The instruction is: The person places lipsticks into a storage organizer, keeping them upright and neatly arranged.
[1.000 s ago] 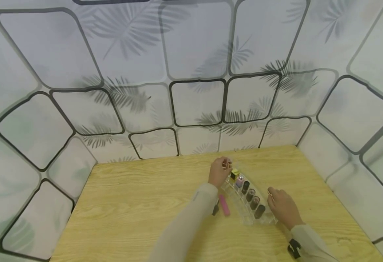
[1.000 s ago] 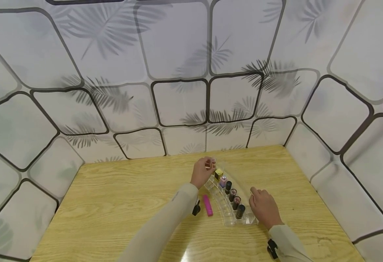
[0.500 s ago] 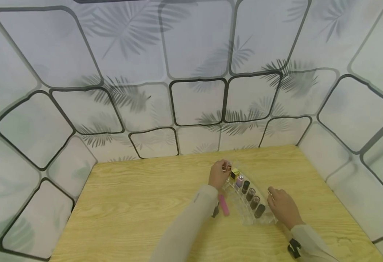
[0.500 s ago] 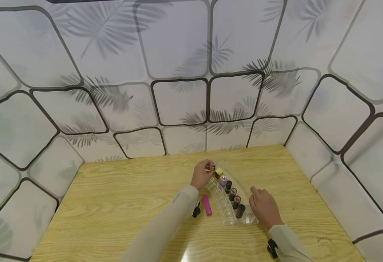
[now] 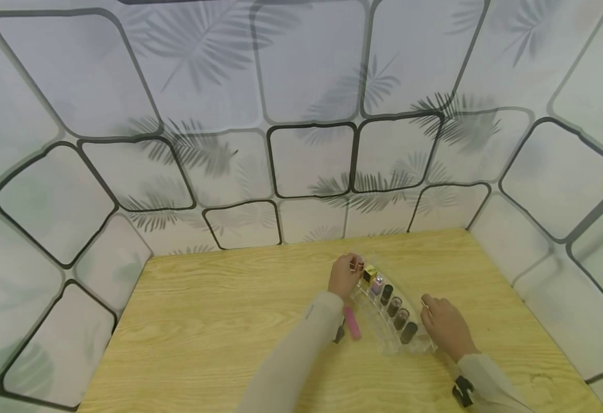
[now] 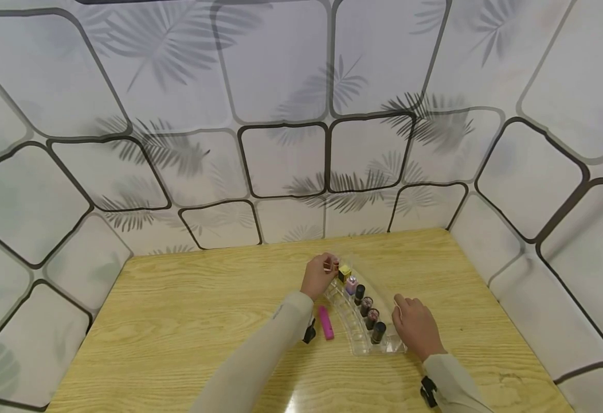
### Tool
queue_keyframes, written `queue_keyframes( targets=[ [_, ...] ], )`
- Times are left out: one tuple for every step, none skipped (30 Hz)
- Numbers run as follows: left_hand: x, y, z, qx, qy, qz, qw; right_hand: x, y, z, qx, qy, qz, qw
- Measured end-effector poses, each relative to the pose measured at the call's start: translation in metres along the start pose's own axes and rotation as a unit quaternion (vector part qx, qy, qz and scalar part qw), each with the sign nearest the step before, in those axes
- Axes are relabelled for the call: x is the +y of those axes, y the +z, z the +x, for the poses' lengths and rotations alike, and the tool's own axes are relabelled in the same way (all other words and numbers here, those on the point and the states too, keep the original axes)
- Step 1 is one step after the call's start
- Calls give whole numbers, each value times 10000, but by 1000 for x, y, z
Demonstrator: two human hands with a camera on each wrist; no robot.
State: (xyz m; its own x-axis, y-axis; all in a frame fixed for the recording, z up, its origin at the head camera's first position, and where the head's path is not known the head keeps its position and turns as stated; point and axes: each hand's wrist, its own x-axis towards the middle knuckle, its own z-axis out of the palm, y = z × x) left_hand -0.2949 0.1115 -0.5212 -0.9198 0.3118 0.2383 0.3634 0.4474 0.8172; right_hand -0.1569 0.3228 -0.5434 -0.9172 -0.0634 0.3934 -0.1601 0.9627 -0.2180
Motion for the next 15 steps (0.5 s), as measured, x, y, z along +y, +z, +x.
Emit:
queue_keyframes(
  targets=[
    [0,0,-1,4,24,26,10000,-1,0,-1,-53,31,-19,10000],
    [0,0,-2,14,45,63,10000,-1,-1,-1,-104,64,-30,9999],
    [0,0,-3,18,48,99,9999,-2,-1,-2,-140,104,-37,9998],
    [0,0,-4,21,50,135,9999,-3,-2,-3,-173,139,-40,9997],
    [0,0,-5,25,55,162,9999,-4,-3,-3,-188,167,-36,9997],
    [0,-1,-5,36,64,197,9998,-5,-3,-4,-195,181,-30,9996],
    [0,-1,-6,49,77,236,9997,-6,-3,-5,-200,195,-30,9996],
    [0,-1,-7,59,84,265,9996,-6,-4,-6,-205,214,-23,9996],
    [0,-1,-8,63,97,288,9995,-7,-4,-7,-210,228,-18,9995],
    [0,-1,-9,70,119,309,9994,-7,-4,-8,-222,245,-13,9995],
    [0,-1,-9,75,138,330,9993,-8,-4,-9,-235,257,-6,9994],
    [0,-1,-10,78,157,347,9992,-8,-4,-10,-247,271,-2,9993],
    [-1,-1,-11,77,171,345,9992,-9,-4,-11,-264,291,-7,9992],
    [-1,-1,-12,76,183,352,9992,-9,-5,-11,-276,308,-1,9991],
    [-1,-1,-13,76,200,365,9991,-10,-5,-12,-282,321,0,9991]
  ],
)
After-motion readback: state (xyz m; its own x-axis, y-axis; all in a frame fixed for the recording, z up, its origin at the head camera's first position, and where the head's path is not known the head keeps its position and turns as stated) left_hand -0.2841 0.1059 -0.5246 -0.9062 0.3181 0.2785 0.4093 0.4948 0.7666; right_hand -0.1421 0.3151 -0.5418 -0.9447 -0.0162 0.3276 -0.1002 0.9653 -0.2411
